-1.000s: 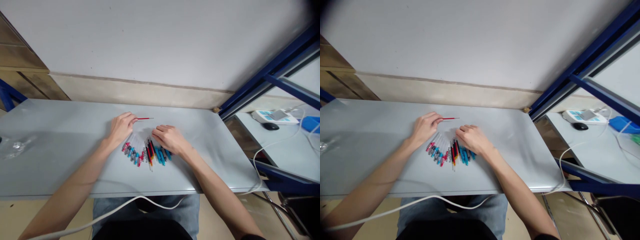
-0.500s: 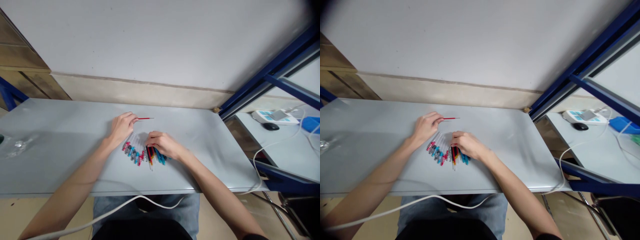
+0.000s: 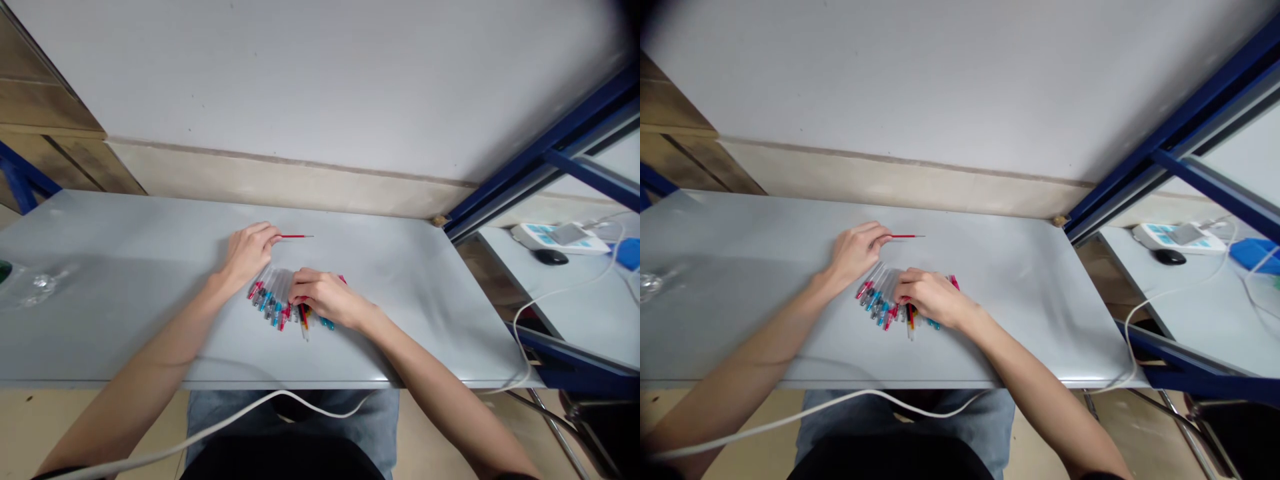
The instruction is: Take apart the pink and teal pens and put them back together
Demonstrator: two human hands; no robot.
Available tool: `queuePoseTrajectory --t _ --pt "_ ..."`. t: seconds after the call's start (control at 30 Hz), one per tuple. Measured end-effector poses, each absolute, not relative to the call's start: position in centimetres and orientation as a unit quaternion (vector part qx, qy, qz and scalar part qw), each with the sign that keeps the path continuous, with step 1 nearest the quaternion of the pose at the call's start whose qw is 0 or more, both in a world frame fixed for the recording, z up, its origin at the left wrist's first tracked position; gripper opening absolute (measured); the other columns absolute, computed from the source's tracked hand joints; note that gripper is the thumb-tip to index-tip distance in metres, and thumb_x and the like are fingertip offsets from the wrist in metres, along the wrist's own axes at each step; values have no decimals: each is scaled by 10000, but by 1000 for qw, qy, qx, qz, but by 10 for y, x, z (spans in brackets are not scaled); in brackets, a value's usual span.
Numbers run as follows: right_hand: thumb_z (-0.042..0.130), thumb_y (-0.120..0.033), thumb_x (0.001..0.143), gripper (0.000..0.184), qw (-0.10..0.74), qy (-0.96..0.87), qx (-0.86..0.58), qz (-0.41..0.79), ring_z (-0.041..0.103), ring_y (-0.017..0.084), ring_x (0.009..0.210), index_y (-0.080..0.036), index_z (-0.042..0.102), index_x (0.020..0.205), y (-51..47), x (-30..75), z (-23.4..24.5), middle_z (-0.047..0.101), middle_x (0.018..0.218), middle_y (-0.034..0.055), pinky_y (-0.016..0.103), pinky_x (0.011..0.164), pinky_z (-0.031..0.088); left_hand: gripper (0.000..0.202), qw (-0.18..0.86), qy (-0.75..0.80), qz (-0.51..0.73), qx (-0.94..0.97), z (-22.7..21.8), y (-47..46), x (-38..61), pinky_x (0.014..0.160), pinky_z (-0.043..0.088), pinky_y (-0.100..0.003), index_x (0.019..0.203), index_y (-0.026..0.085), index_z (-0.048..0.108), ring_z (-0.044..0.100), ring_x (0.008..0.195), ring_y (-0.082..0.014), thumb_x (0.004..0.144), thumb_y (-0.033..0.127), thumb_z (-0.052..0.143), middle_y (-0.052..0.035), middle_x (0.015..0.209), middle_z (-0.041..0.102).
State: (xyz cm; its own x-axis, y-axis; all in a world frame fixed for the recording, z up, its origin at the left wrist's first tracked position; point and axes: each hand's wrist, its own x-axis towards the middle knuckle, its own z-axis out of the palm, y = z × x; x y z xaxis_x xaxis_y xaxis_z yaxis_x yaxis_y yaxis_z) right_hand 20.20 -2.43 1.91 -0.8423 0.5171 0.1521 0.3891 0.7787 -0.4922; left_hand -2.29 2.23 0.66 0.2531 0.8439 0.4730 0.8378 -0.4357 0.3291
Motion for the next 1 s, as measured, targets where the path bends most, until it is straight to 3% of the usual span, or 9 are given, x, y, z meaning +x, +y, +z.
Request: queuePoseTrajectory --t 0.47,0.67,0.83,1.0 --pt "477 19 932 342 108 -943 -250 190 578 174 964 -225 716 930 -26 203 21 660 1006 44 271 592 300 219 2 534 292 794 7 22 -22 685 422 -325 932 234 729 672 855 -211 998 227 520 -39 929 739" --pt "515 -111 1003 220 139 -937 -266 181 584 197 977 -207 707 958 -24 204 25 658 996 68 277 688 390 219 2 534 293 793 6 23 -23 692 426 -330 942 236 733 674 858 -214 999 240 521 -44 946 741" --pt "512 -195 1012 174 212 -851 -454 159 597 185 834 -183 684 985 -4 231 37 676 948 70 292 752 411 215 1 538 300 788 7 23 -24 687 422 -322 957 238 736 678 862 -217 995 246 524 -43 959 747" --pt "490 -173 965 189 77 -743 -659 88 597 246 823 -184 679 954 10 271 38 685 830 100 308 651 332 210 1 540 306 784 8 22 -23 665 415 -320 966 243 733 680 860 -220 995 273 527 -40 967 756"
